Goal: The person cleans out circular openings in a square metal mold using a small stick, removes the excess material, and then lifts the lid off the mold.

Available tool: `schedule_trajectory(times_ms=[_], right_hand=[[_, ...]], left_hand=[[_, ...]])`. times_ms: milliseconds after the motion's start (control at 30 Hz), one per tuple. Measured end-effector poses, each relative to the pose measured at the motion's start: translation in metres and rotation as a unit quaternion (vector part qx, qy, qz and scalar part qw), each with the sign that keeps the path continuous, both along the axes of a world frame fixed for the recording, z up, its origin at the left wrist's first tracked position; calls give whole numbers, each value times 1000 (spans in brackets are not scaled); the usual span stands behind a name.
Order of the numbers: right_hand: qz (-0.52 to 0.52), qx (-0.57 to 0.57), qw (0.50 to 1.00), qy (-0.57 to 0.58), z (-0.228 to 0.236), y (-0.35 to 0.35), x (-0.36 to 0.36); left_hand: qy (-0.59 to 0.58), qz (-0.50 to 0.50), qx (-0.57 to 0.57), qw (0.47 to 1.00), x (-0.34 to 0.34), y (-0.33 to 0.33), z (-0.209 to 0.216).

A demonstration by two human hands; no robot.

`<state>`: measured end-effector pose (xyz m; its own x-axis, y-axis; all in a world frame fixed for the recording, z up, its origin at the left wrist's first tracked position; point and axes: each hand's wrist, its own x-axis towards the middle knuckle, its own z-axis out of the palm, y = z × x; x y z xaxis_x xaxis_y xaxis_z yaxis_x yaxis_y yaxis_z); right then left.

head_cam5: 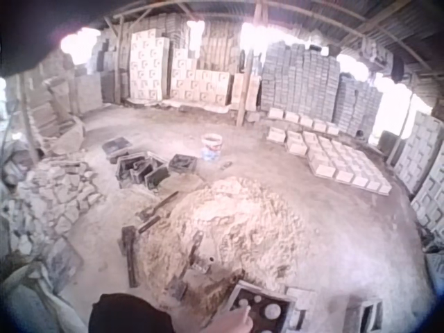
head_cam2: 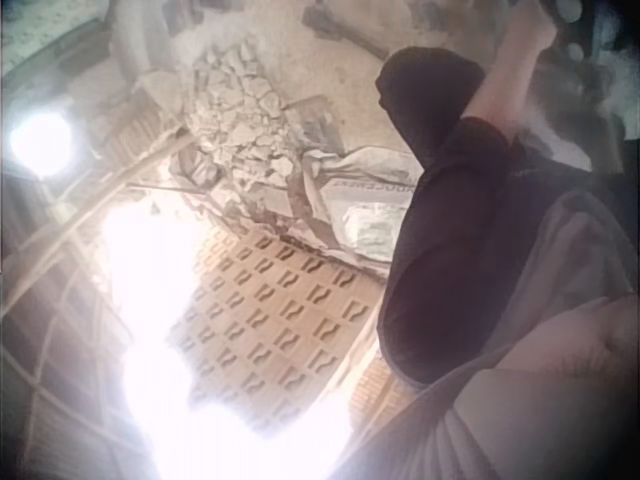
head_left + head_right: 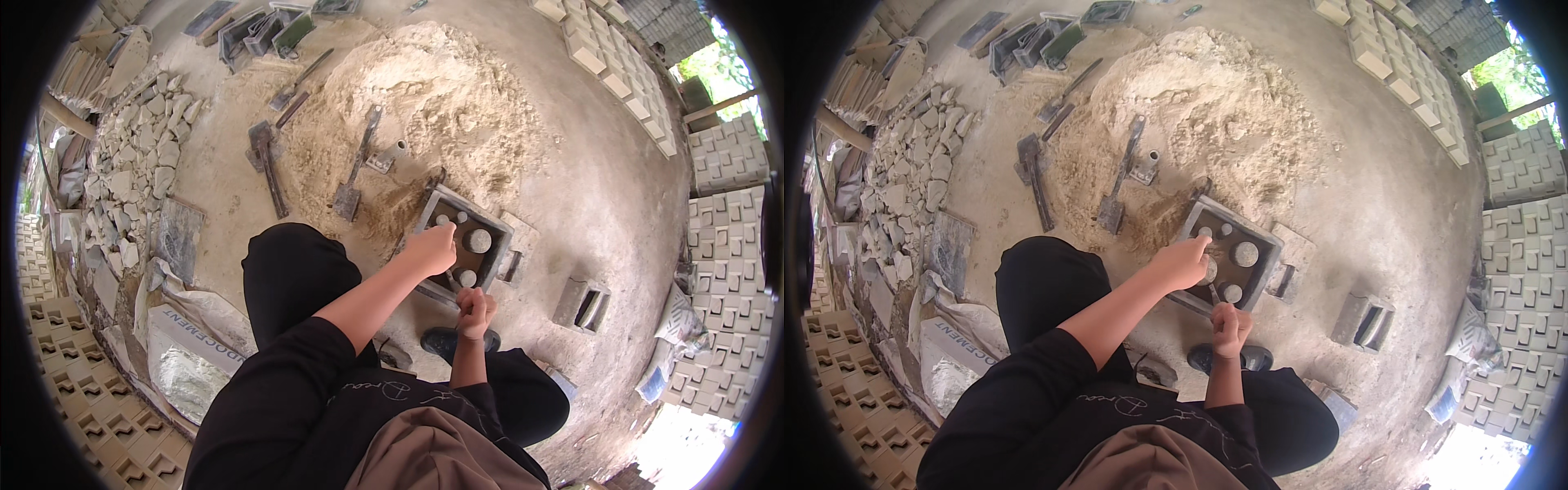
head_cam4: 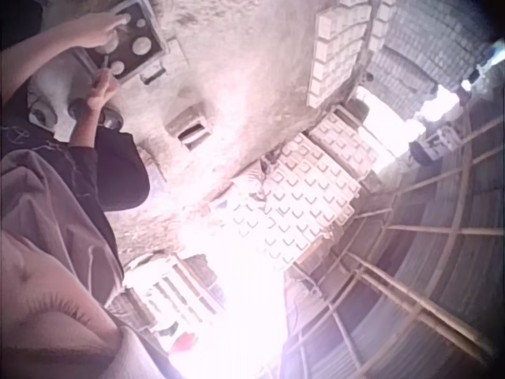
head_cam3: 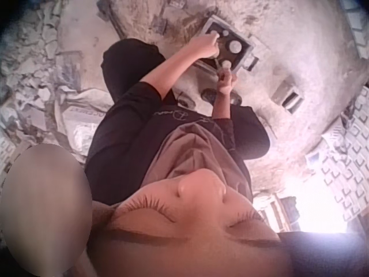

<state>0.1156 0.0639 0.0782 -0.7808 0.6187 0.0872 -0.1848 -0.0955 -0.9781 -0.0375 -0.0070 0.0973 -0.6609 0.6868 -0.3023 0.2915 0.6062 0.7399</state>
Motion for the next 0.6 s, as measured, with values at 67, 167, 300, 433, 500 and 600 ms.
schedule_trajectory(times_ms=[67,167,300,433,500,600], right_hand=[[3,13,1000,-11,0,-3,-1],[8,12,1000,-17,0,-4,-3],[32,-20,999,-12,2,-1,-3],[52,-58,997,14,1,5,-6],[57,-18,998,-1,-1,3,-11],[57,23,998,16,5,3,-11]], left_hand=[[18,7,4,1000,0,-2,-4],[9,-6,-16,1000,-2,-1,-3],[-5,-17,-32,999,-3,-2,4],[-18,-18,-38,999,-4,-2,10],[-21,-14,-34,999,-3,-1,11],[-16,-9,-28,999,-2,-2,8]])
